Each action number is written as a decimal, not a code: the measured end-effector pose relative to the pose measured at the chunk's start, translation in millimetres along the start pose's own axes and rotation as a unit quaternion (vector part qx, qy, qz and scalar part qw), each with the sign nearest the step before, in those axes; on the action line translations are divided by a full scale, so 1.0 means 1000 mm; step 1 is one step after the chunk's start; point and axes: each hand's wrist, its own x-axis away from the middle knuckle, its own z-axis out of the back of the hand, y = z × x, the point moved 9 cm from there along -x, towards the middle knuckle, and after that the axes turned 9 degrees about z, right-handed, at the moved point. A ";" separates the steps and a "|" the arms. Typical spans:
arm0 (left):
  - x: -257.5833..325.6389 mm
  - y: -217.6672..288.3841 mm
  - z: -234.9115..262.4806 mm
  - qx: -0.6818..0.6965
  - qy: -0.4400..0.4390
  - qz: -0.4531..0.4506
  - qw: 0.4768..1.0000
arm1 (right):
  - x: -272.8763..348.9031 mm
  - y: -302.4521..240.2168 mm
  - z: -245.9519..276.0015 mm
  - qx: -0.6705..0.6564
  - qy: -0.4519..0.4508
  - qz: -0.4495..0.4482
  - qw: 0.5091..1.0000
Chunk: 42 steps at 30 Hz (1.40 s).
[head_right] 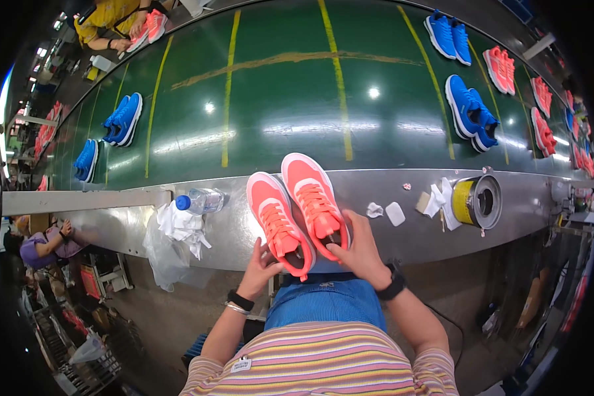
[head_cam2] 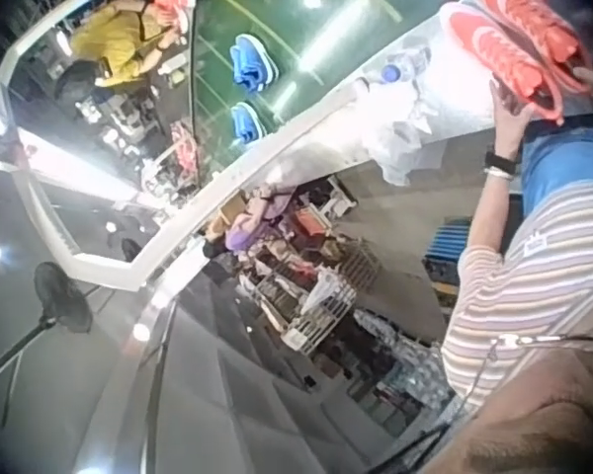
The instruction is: Cleaning and inspecting finished shoes on a conveyor belt using a cloth.
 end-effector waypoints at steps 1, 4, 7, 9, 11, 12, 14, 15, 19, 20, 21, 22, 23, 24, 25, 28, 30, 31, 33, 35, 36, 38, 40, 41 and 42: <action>-0.004 -0.003 -0.011 -0.028 0.021 0.027 0.999 | -0.008 0.022 -0.013 -0.002 -0.001 -0.002 1.000; -0.016 0.003 -0.017 -0.048 0.062 -0.054 0.996 | -0.027 0.059 -0.042 -0.086 -0.021 -0.004 0.996; -0.007 -0.003 -0.001 0.130 0.117 -0.023 0.984 | -0.024 0.075 -0.045 -0.245 -0.030 -0.052 0.968; -0.004 -0.020 0.020 0.160 0.086 0.061 0.981 | -0.004 0.083 -0.052 -0.427 -0.065 -0.232 0.871; -0.007 -0.015 0.022 0.193 0.068 0.055 0.977 | 0.006 0.084 -0.050 -0.392 -0.067 -0.265 0.878; -0.010 -0.018 0.025 0.197 0.067 0.062 0.976 | 0.013 0.095 -0.057 -0.426 -0.064 -0.289 0.855; -0.014 -0.020 0.028 0.203 0.066 0.073 0.974 | 0.018 0.096 -0.062 -0.457 -0.061 -0.313 0.830; -0.016 -0.020 0.030 0.205 0.066 0.074 0.974 | 0.017 0.095 -0.063 -0.459 -0.058 -0.310 0.830; -0.019 -0.023 0.029 0.249 0.021 0.098 0.963 | 0.018 0.093 -0.069 -0.519 -0.066 -0.301 0.798; -0.020 -0.024 0.030 0.248 0.018 0.100 0.963 | 0.018 0.088 -0.067 -0.532 -0.057 -0.314 0.784; -0.021 -0.025 0.031 0.248 0.014 0.103 0.963 | 0.018 0.089 -0.068 -0.531 -0.056 -0.317 0.784; -0.022 -0.024 0.028 0.262 -0.017 0.103 0.960 | 0.020 0.091 -0.069 -0.521 -0.062 -0.319 0.789; -0.022 -0.024 0.029 0.262 -0.020 0.106 0.959 | 0.022 0.092 -0.069 -0.512 -0.068 -0.321 0.794; -0.021 -0.023 0.027 0.270 -0.035 0.107 0.956 | 0.022 0.092 -0.070 -0.520 -0.060 -0.323 0.788; -0.021 -0.020 0.023 0.279 -0.051 0.107 0.953 | 0.023 0.091 -0.071 -0.519 -0.057 -0.323 0.789; -0.020 -0.017 0.018 0.278 -0.076 0.122 0.950 | 0.023 0.090 -0.072 -0.518 -0.056 -0.316 0.793; -0.016 -0.019 0.020 0.271 -0.074 0.124 0.952 | 0.028 0.087 -0.077 -0.550 -0.063 -0.326 0.767; -0.018 -0.019 0.022 0.263 -0.072 0.125 0.954 | 0.031 0.091 -0.080 -0.582 -0.051 -0.331 0.741; -0.021 -0.025 0.025 0.274 -0.090 0.120 0.950 | 0.033 0.093 -0.084 -0.596 -0.051 -0.314 0.737; -0.018 -0.022 0.025 0.255 -0.110 0.094 0.956 | 0.036 0.089 -0.083 -0.600 -0.049 -0.327 0.729; -0.018 -0.022 0.026 0.252 -0.114 0.088 0.957 | 0.035 0.089 -0.082 -0.601 -0.048 -0.319 0.731; -0.015 -0.019 0.030 0.230 -0.116 0.071 0.964 | 0.036 0.088 -0.082 -0.604 -0.048 -0.307 0.733; -0.014 -0.020 0.035 0.231 -0.115 0.079 0.963 | 0.040 0.088 -0.086 -0.633 -0.051 -0.332 0.698; -0.013 -0.023 0.038 0.233 -0.113 0.092 0.961 | 0.040 0.088 -0.085 -0.633 -0.051 -0.328 0.699; -0.014 -0.026 0.043 0.233 -0.112 0.094 0.961 | 0.043 0.089 -0.087 -0.642 -0.054 -0.341 0.684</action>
